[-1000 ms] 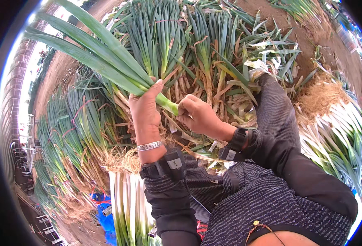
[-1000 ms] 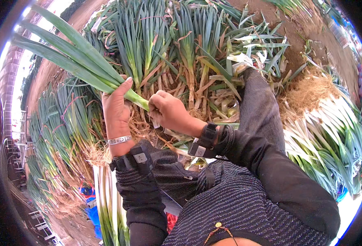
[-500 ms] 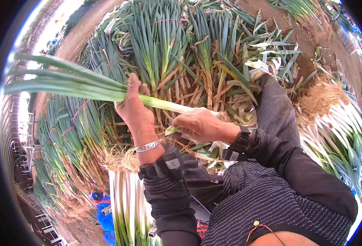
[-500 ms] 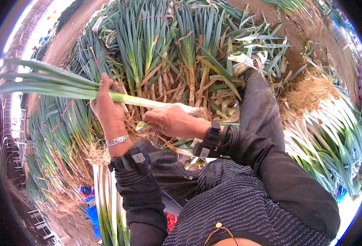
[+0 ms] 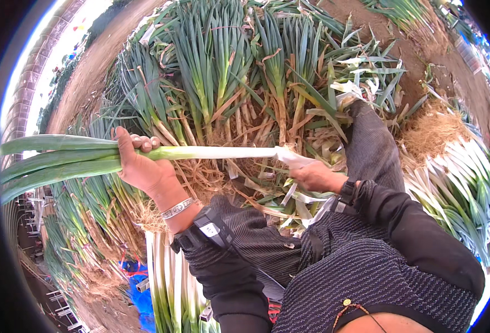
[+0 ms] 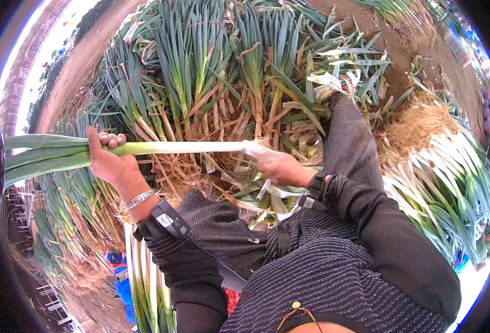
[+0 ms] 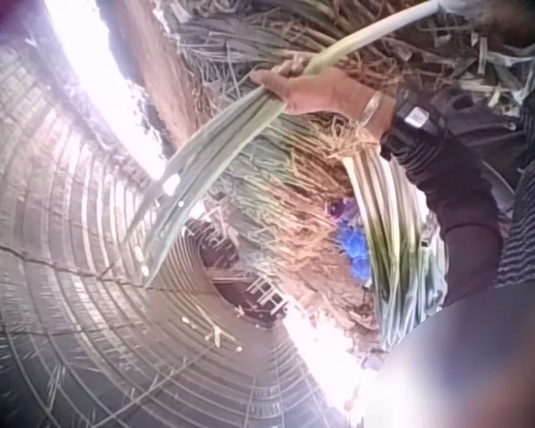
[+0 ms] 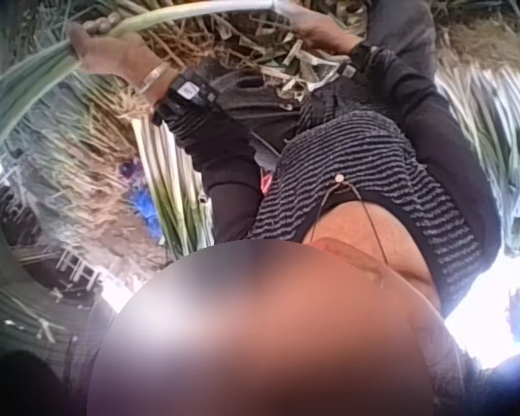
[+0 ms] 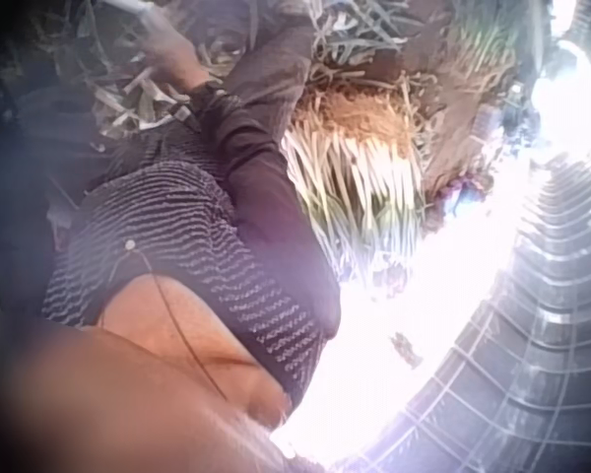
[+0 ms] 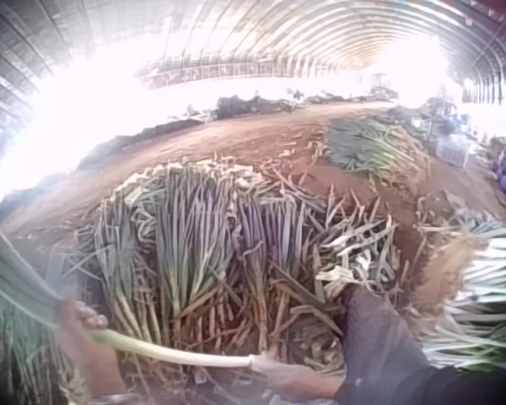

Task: Preparing scallions for bundling by peeling back outer layers and cleaning the stalks.

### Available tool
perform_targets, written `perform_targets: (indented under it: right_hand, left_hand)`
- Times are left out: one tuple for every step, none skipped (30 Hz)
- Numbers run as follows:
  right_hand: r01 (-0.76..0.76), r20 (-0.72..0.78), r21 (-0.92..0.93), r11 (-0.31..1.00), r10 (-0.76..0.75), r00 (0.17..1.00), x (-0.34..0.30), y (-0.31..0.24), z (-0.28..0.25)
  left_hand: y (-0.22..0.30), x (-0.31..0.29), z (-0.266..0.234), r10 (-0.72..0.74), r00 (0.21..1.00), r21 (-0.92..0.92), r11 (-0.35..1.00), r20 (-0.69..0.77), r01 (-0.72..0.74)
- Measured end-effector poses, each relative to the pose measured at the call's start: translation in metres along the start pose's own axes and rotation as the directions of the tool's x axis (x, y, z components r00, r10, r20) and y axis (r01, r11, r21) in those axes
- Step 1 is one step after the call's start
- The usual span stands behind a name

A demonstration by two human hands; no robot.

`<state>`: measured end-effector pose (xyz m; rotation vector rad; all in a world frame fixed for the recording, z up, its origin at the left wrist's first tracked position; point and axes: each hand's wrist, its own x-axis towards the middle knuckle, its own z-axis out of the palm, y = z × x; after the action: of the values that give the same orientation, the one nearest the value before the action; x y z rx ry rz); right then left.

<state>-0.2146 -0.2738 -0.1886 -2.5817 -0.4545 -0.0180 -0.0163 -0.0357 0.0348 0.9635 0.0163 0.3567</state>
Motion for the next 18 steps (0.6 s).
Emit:
perform_targets:
  right_hand:
    - [-0.001,-0.119,-0.09,0.996,-0.009,0.993,-0.013,0.027,0.023]
    - [0.004,-0.113,-0.085,0.996,-0.013,0.993,-0.015,0.029,0.021]
    - [-0.208,0.067,-0.083,0.975,0.213,0.975,-0.015,0.031,0.018]
    - [-0.404,0.242,-0.12,0.907,0.421,0.874,-0.015,0.034,0.015]
    - [-0.458,0.226,-0.13,0.879,0.476,0.85,-0.018,0.044,0.017]
    - [-0.514,0.205,-0.139,0.847,0.532,0.821,-0.024,0.059,0.023]
    - [-0.547,0.3,-0.182,0.817,0.576,0.76,-0.031,0.08,0.023]
    - [-0.659,0.261,-0.148,0.737,0.672,0.693,-0.052,0.114,0.028]
    - [-0.759,0.239,-0.136,0.636,0.765,0.598,-0.049,0.111,0.022]
    - [-0.856,0.041,0.077,0.512,0.856,0.516,-0.065,0.135,0.024]
    - [-0.688,0.007,0.002,0.725,0.688,0.725,-0.063,0.137,0.013]
    - [-0.823,-0.042,0.101,0.559,0.829,0.558,-0.054,0.144,0.004]
    - [-0.802,-0.188,0.123,0.585,0.807,0.56,-0.051,0.145,0.001]
    - [-0.774,-0.322,0.14,0.618,0.767,0.554,-0.039,0.138,-0.004]
    - [-0.772,-0.316,0.14,0.62,0.767,0.559,-0.025,0.125,-0.013]
    - [-0.717,-0.408,0.085,0.692,0.681,0.608,-0.006,0.105,-0.026]
    - [-0.663,-0.502,0.018,0.749,0.58,0.642,0.009,0.092,-0.036]
    - [-0.55,-0.496,0.041,0.834,0.495,0.713,0.018,0.089,-0.04]
  left_hand:
    - [0.0,0.0,0.006,-0.025,1.0,-0.03,0.999,0.009,0.025]
    - [-0.001,0.0,0.002,-0.023,1.0,-0.026,0.999,0.002,0.023]
    - [-0.001,-0.002,-0.001,-0.044,0.999,-0.014,0.999,-0.006,0.044]
    - [-0.001,-0.002,-0.005,-0.064,0.998,-0.003,0.998,-0.014,0.064]
    - [0.0,-0.003,-0.005,-0.063,0.998,-0.004,0.998,-0.014,0.063]
    - [0.002,-0.003,-0.004,-0.045,0.999,0.009,0.999,-0.013,0.045]
    - [0.001,-0.002,-0.002,-0.027,1.0,0.02,0.999,-0.009,0.028]
    - [-0.001,0.0,0.006,-0.042,0.999,-0.003,0.999,0.011,0.042]
    - [0.009,0.006,-0.007,-0.023,1.0,-0.003,1.0,0.016,0.023]
    - [0.018,0.009,-0.005,-0.016,0.999,-0.036,0.999,0.046,0.018]
    - [0.024,0.012,-0.015,-0.03,0.999,-0.013,0.999,0.028,0.03]
    - [0.026,0.013,-0.019,-0.031,0.999,-0.016,0.999,0.032,0.031]
    - [0.025,0.014,-0.023,-0.049,0.99,-0.045,0.997,0.129,0.055]
    - [0.024,0.015,-0.028,-0.06,0.974,-0.064,0.995,0.217,0.076]
    - [0.022,0.014,-0.031,-0.059,0.975,-0.059,0.996,0.212,0.073]
    - [0.021,0.011,-0.033,-0.066,0.965,-0.086,0.992,0.252,0.091]
    - [0.021,0.01,-0.031,-0.072,0.951,-0.121,0.986,0.3,0.113]
    - [0.02,0.009,-0.026,-0.075,0.948,-0.127,0.985,0.31,0.12]
